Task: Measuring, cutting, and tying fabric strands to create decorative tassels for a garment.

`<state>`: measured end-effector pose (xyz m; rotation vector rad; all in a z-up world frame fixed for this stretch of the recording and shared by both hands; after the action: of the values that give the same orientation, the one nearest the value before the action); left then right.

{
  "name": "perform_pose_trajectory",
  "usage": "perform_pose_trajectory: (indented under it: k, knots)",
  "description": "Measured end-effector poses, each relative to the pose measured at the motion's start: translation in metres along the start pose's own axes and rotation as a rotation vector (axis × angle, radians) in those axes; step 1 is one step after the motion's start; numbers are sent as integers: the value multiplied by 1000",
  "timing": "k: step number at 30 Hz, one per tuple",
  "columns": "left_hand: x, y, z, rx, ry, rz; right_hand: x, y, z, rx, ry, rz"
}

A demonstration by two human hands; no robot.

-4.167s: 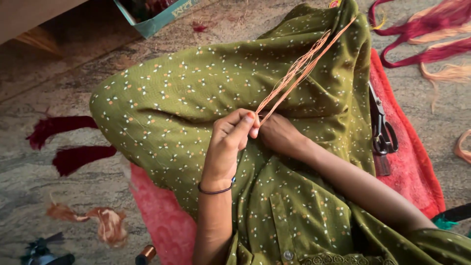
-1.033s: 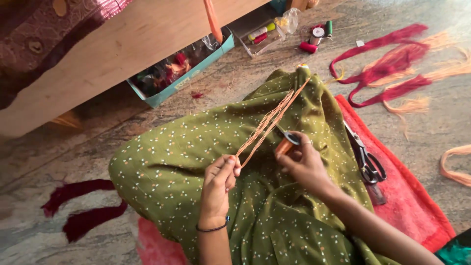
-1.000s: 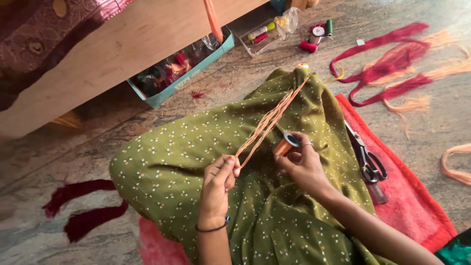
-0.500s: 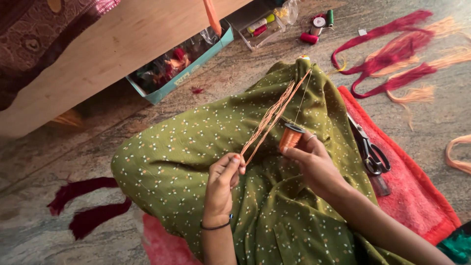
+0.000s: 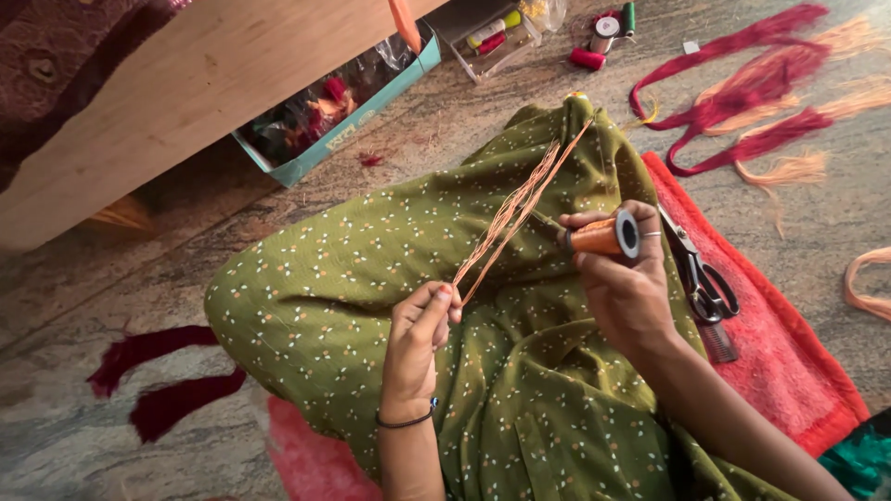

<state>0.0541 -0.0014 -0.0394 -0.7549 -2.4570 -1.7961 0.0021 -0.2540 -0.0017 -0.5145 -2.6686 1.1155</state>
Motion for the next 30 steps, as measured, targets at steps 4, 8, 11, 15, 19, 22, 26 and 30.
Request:
perform_pose_trajectory:
  k: [4, 8, 11, 15, 19, 22, 26, 30]
  knots:
    - [1, 3, -2, 6, -2, 4, -2, -8, 1, -148, -27, -12]
    - [1, 2, -2, 9, -6, 13, -5, -14, 4, -424, -86, -101]
    - [2, 3, -3, 7, -12, 12, -5, -14, 8, -551, -86, -146]
    - [2, 3, -3, 9, -10, 4, -3, -11, 7, -637, -95, -181]
    - [2, 4, -4, 0, -7, 13, -1, -11, -4, -632, -152, -190]
    - [1, 2, -4, 9, -14, 9, 4, -8, -16, -688, -247, -247]
    - [2, 1, -4, 7, -14, 6, 20, -1, -38, -866, -382, -424]
    - [1, 2, -7, 29, -21, 6, 48, 5, -68, -1085, -376, -690]
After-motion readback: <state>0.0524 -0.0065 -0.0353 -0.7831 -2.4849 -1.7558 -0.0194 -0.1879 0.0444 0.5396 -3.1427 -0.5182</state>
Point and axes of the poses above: each hand's wrist, its own x-axis away from the middle knuckle, its own z-axis out of the back of the hand, y = z × x, the point moved 7 cm from there along -x, towards the middle knuckle
